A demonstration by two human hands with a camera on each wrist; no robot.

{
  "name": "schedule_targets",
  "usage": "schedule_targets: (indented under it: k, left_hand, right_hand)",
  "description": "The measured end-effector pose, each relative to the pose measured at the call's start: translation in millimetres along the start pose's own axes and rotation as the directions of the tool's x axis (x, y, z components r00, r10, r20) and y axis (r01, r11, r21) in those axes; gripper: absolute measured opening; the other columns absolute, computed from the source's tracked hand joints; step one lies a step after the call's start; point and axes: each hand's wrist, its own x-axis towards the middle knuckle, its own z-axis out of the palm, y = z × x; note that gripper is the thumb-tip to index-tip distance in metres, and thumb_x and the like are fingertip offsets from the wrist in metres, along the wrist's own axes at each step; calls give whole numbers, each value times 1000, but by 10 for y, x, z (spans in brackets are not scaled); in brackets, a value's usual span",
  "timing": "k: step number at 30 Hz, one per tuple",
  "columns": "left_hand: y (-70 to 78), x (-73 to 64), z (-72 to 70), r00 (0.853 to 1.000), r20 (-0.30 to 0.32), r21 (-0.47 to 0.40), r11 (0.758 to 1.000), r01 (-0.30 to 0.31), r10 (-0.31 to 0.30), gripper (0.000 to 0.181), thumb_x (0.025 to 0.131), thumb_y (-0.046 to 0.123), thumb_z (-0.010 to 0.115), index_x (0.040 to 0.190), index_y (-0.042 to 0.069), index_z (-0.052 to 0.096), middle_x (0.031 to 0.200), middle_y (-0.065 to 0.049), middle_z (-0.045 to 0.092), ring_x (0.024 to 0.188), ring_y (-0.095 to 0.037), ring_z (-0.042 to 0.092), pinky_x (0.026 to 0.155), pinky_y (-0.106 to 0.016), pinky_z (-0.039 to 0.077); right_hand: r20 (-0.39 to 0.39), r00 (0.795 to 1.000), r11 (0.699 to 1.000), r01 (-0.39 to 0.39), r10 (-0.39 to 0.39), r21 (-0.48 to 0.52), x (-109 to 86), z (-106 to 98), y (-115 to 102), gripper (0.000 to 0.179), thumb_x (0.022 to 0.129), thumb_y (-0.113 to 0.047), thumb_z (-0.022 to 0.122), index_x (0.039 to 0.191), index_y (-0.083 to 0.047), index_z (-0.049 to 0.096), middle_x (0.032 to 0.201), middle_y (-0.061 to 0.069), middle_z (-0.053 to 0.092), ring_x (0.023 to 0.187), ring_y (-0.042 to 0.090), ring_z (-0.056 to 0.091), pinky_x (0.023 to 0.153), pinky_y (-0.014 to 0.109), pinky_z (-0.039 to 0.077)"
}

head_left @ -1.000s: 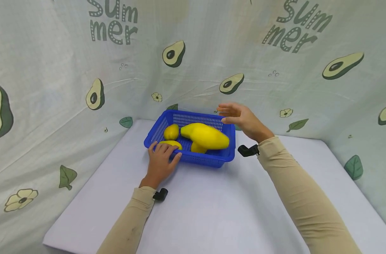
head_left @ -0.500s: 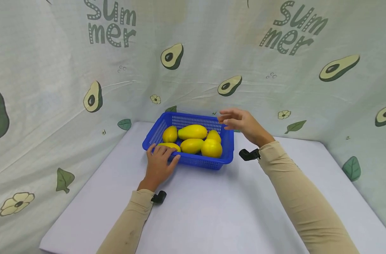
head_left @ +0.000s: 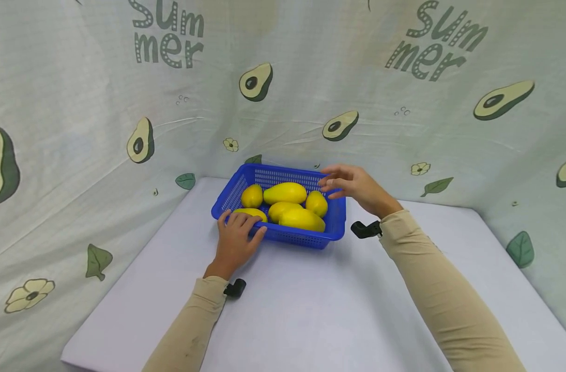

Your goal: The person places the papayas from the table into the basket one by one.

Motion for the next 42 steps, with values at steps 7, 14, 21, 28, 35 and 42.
schedule_targets:
  k: [7, 14, 21, 28, 35, 42]
  left_hand:
    - [28, 24, 14, 1000, 11, -4, 1000, -1, 1, 38, 99, 43, 59, 119, 12, 70, 110, -7, 64, 118, -30, 52, 113, -61, 18]
    - [45, 23, 14, 1000, 15, -4, 1000, -3, 3, 37, 99, 42, 58, 118, 12, 70, 110, -8, 64, 117, -31, 53, 113, -62, 19]
    - [41, 33, -37, 1000, 21, -14, 1000, 4, -4, 37, 99, 41, 58, 119, 12, 70, 110, -8, 65, 116, -31, 53, 113, -59, 17]
    - [46, 114, -134, 999, 16, -13, 999, 45, -45, 41, 98, 45, 56, 117, 12, 72, 109, -8, 69, 116, -31, 56, 111, -59, 21]
    - [17, 64, -203, 990, 91, 34, 994, 104, -107, 39, 98, 45, 57, 114, 14, 74, 110, -7, 72, 115, -30, 60, 106, -55, 32]
    - [-33, 198, -298, 977, 190, -18, 994, 104, -98, 39, 99, 46, 56, 113, 14, 73, 109, -5, 72, 101, -29, 63, 95, -51, 44]
  right_hand:
    - [-13, 1000, 1000, -17, 17, -10, -52, -15, 37, 43, 101, -20, 59, 140, -2, 51, 128, 21, 61, 118, 40, 59, 96, 47, 51]
    - [-47, 998, 999, -32, 31, -30, -156, -83, 119, 44, 102, -23, 60, 139, -1, 51, 126, 22, 61, 116, 40, 60, 96, 48, 52]
    - [-85, 993, 993, -87, 81, -77, -384, -243, 271, 44, 104, -23, 55, 140, 0, 50, 130, 25, 59, 118, 41, 60, 96, 47, 52]
    - [-154, 982, 983, -133, 113, -126, -648, -450, 419, 47, 104, -28, 55, 142, 1, 48, 128, 21, 62, 116, 35, 63, 93, 42, 54]
    - [-194, 962, 973, -212, 191, -96, -917, -499, 667, 45, 104, -25, 55, 141, 1, 48, 130, 23, 59, 116, 32, 63, 92, 40, 54]
    - [-254, 948, 953, -243, 193, -183, -1148, -577, 762, 41, 105, -20, 52, 139, 3, 49, 127, 23, 61, 113, 30, 63, 88, 35, 56]
